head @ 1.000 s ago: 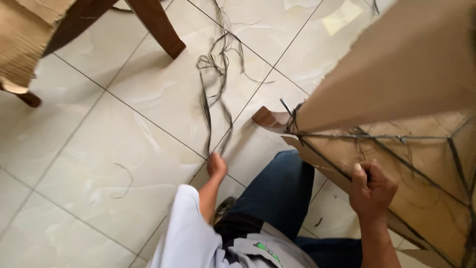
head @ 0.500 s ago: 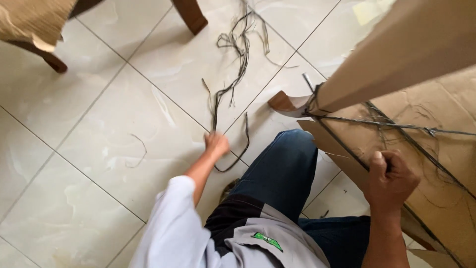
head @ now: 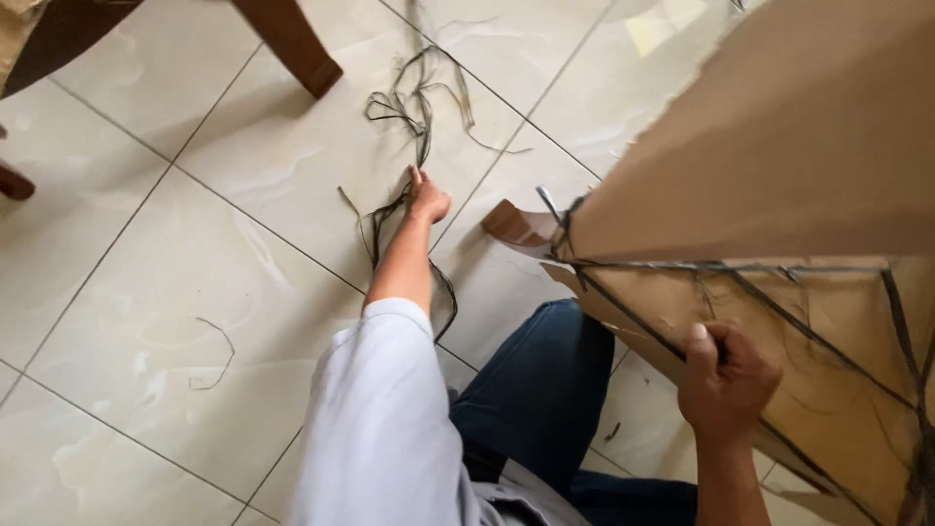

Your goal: Wrapping a wooden chair seat with cardboard and securing it with black string

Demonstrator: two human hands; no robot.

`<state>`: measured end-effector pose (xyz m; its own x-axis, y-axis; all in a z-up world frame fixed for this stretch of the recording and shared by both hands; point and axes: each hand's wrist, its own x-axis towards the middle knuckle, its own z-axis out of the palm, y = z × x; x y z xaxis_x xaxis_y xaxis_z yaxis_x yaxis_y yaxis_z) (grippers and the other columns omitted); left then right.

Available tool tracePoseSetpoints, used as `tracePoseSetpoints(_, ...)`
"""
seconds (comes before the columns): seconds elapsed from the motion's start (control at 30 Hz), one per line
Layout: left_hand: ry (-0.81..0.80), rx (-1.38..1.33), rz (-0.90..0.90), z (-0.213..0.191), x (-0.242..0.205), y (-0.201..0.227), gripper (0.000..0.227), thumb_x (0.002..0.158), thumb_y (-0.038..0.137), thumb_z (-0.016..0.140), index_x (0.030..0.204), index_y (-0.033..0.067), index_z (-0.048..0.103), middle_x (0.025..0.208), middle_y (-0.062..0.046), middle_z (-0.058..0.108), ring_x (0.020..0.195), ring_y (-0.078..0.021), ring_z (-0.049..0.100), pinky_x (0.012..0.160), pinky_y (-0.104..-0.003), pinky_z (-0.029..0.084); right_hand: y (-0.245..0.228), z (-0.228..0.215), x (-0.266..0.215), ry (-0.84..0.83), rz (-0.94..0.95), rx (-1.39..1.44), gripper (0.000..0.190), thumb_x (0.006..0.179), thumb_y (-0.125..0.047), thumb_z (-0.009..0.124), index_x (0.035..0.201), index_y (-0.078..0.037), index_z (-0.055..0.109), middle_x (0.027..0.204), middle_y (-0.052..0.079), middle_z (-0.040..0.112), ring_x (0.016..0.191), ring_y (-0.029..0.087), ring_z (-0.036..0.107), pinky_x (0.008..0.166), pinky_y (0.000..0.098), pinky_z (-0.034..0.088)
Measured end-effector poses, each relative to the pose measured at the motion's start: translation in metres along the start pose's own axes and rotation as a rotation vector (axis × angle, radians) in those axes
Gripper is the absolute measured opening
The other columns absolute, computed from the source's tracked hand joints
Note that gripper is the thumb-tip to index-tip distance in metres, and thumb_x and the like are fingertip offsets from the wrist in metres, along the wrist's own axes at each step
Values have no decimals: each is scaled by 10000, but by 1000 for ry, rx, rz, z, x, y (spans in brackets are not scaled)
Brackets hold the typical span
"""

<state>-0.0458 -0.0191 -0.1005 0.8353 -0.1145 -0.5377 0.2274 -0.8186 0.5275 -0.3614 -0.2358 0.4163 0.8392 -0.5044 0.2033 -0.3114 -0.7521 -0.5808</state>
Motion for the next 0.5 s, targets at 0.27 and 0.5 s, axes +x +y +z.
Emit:
tracePoseSetpoints(0.27, 8, -452, 98, -17, -131, -8, 674, 886, 369, 617, 1449, 8, 532, 1466, -179, 584, 1339, -324, 564, 1101, -368, 453, 0, 2, 0, 10, -69, 12, 112, 1000, 18, 645, 900, 62, 670, 607, 58, 476, 537, 164, 323, 534, 317, 287)
tracePoseSetpoints(0.5, -162, -1083, -52, -89, -301, 24, 637, 960, 192, 588, 1533, -17, 403, 1601, -208, 435, 1433, -309, 495, 1186, -394, 418, -7, -4, 5, -31, -69, 35, 93, 987, -7, 660, 918, 51, 685, 656, 68, 523, 546, 182, 358, 545, 328, 314)
